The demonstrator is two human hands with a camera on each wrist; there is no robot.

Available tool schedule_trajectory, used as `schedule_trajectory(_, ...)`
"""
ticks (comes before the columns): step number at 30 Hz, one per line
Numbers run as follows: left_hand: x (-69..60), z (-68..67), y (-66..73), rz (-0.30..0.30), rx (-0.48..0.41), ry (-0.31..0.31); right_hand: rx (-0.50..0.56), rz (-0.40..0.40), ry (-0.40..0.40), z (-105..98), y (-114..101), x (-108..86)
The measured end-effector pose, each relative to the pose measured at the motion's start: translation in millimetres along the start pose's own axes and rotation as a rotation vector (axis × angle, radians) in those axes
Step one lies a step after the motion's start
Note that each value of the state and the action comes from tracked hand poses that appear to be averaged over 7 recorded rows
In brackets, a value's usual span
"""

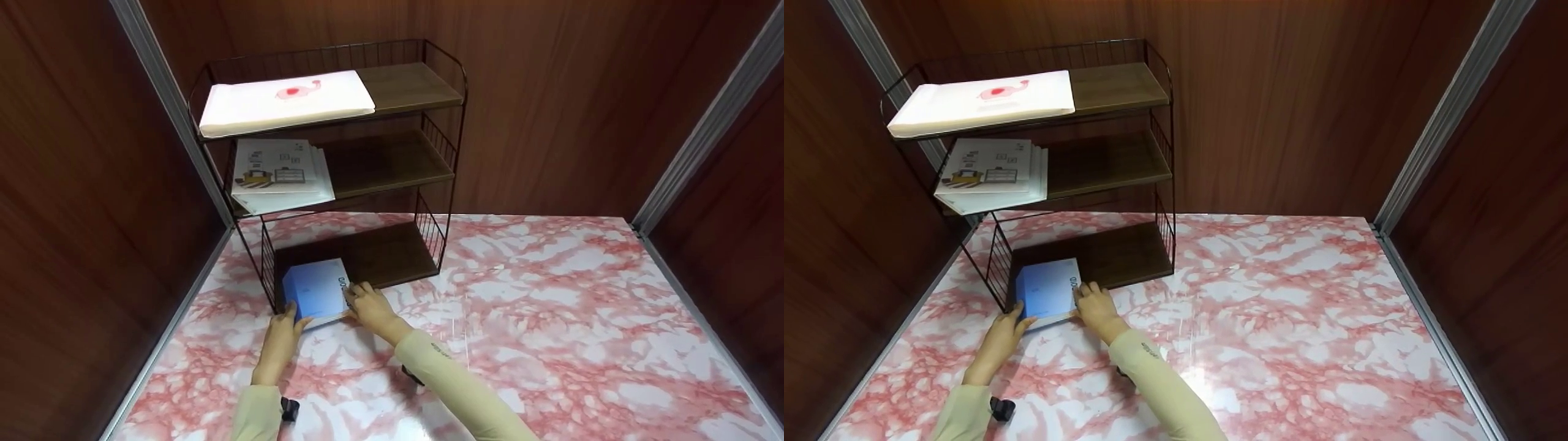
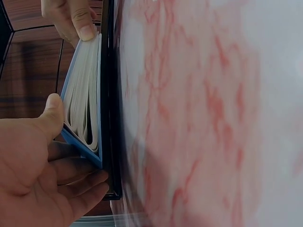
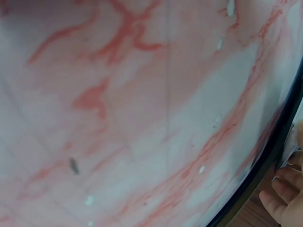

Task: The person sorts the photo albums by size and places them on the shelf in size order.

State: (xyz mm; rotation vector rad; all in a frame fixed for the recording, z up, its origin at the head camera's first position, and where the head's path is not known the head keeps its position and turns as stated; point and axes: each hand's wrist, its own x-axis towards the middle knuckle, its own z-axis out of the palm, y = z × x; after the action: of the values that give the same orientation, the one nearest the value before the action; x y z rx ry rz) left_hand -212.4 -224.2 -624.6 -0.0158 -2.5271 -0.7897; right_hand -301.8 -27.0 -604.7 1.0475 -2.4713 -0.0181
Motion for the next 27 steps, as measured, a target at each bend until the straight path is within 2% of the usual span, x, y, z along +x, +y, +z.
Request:
schedule_trajectory(8,1.1,1.0,0.2,-0.008,0.000,0.002,-0.036,0.005,-0.024,1.9,-1.8,0.7)
schedule_trajectory(13,4.0,1.8,0.5,0.026,0.011,0.023,-0.045,0.023,-0.080,-0.1,-3.0,2.6)
schedule_trajectory(16,4.8,2.7,1.1,0.026,0.011,0.023,-0.034,0.039,-0.106,-0.4,-3.2,2.3)
schedule_trajectory(23,7.9,0.2,0.6,-0.058,-0.013,-0.060,-0.052,0.036,-0.084,-1.5,-3.9,4.4)
schedule_trajectory(27,9.6,-0.5,-0.2,-0.071,-0.018,-0.084,-0.060,0.041,-0.094,-3.3,-3.9,5.9)
